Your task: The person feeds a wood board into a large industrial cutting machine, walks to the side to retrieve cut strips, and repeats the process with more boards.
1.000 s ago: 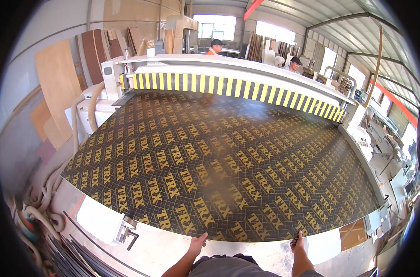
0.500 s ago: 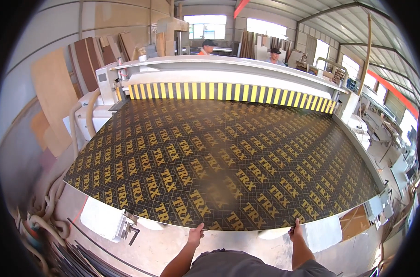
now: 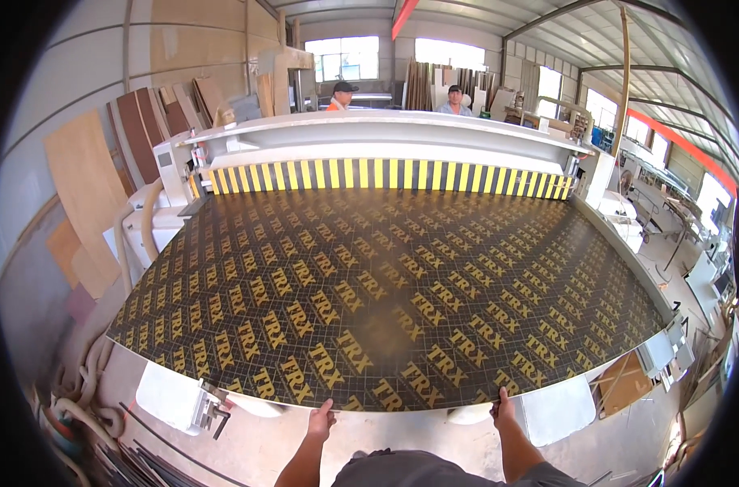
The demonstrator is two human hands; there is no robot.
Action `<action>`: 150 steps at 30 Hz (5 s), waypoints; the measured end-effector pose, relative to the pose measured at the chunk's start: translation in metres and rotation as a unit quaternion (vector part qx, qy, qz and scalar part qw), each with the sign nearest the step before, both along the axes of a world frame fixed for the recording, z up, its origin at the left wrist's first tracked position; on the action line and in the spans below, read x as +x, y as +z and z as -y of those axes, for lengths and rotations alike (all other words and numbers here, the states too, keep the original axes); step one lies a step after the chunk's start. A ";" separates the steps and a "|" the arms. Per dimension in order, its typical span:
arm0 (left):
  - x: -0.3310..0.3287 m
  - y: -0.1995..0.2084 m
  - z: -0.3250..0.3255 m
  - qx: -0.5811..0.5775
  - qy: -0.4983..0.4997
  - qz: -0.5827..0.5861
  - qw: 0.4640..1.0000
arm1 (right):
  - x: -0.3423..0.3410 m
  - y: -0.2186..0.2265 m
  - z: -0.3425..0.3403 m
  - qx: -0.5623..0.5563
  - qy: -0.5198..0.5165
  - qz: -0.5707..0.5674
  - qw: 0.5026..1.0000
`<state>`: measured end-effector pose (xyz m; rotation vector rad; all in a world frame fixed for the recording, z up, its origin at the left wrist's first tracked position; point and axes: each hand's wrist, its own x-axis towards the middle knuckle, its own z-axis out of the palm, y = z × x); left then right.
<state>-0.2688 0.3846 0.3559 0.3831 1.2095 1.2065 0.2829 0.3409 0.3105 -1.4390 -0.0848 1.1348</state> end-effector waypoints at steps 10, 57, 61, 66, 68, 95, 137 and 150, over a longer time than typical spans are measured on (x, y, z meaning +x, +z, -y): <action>0.014 0.013 0.011 -0.022 0.038 -0.058 0.997 | 0.008 0.007 0.013 0.019 0.067 -0.041 0.997; 0.098 -0.141 0.596 -0.499 -0.084 -0.297 0.809 | 0.014 0.049 -0.002 -0.213 0.357 -0.018 0.909; 0.108 -0.217 0.656 -0.504 -0.070 -0.409 0.757 | -0.118 0.079 0.004 -0.029 0.608 0.156 0.778; 0.062 -0.162 0.574 -0.400 0.145 -0.228 0.876 | -0.249 0.141 -0.037 0.205 0.657 0.261 0.677; 0.063 -0.136 0.549 -0.410 0.199 -0.176 0.873 | -0.289 0.149 -0.068 0.272 0.628 0.356 0.637; 0.062 -0.034 0.491 -0.490 0.171 -0.213 0.828 | -0.400 0.084 -0.200 0.323 0.549 0.665 0.390; 0.093 -0.036 0.517 -0.517 0.192 -0.165 0.818 | -0.401 0.088 -0.200 0.337 0.537 0.667 0.392; -0.023 -0.056 0.391 -0.333 0.098 -0.239 0.907 | -0.400 0.095 -0.189 0.290 0.566 0.653 0.411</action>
